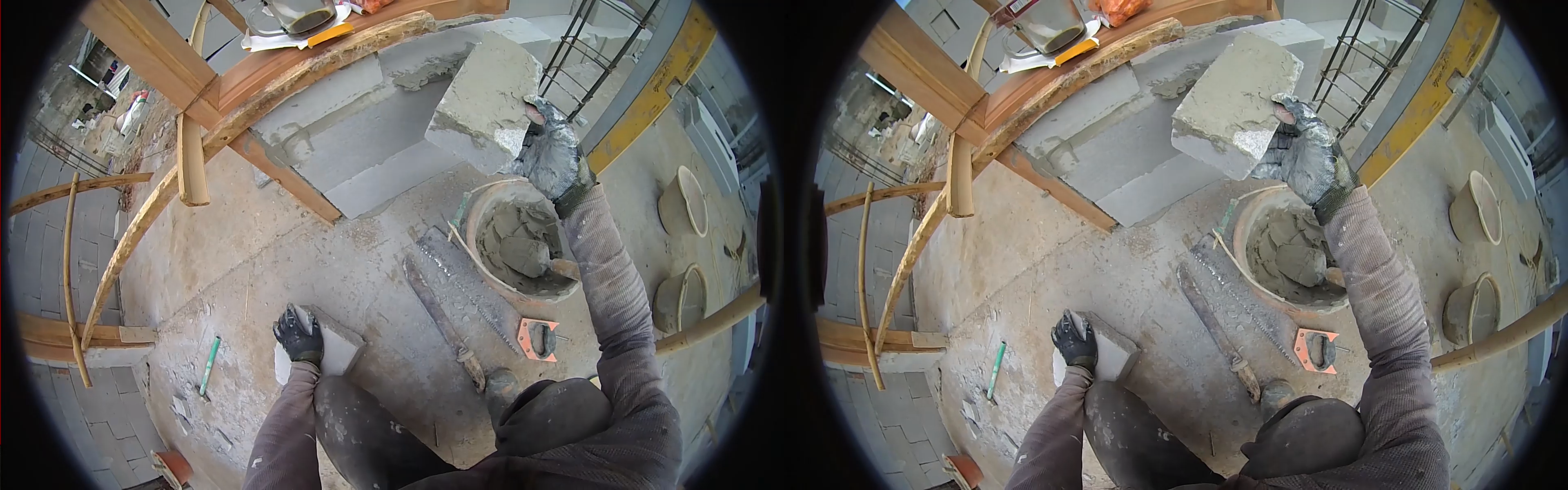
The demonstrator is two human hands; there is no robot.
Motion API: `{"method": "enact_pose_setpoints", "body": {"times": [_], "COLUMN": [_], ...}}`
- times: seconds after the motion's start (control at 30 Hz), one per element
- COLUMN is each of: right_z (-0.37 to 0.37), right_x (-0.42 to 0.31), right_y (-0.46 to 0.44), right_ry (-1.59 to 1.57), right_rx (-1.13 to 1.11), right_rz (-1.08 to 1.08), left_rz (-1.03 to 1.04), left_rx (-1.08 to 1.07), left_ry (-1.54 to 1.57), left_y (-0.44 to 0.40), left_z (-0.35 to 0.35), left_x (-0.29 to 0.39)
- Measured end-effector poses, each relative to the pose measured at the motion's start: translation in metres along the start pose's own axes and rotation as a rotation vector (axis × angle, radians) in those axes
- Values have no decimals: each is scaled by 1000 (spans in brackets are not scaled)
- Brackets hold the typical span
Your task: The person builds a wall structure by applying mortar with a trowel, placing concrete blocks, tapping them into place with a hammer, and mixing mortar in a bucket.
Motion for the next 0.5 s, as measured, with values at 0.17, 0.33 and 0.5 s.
{"method": "enact_pose_setpoints", "body": {"times": [0.17,0.33,0.5], "right_z": [-52,-56,-14], "right_x": [30,65,113], "right_y": [58,93,113], "right_ry": [-221,-176,-348], "right_rx": [-136,-242,-303], "right_rz": [62,-64,190], "left_rz": [-33,-600,-913], "left_rx": [104,-79,-445], "left_ry": [6,989,2073], "left_y": [-5,-11,5], "left_z": [-9,-49,-115], "left_x": [4,66,219]}}
Point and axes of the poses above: each hand's wrist, its own y-axis away from the middle knuckle, its own z-axis out of the palm, x = y × z, the point moved 6 cm from there along -y, towards the middle knuckle, and after that the axes turned 8 degrees about x, right-handed, at the moved point
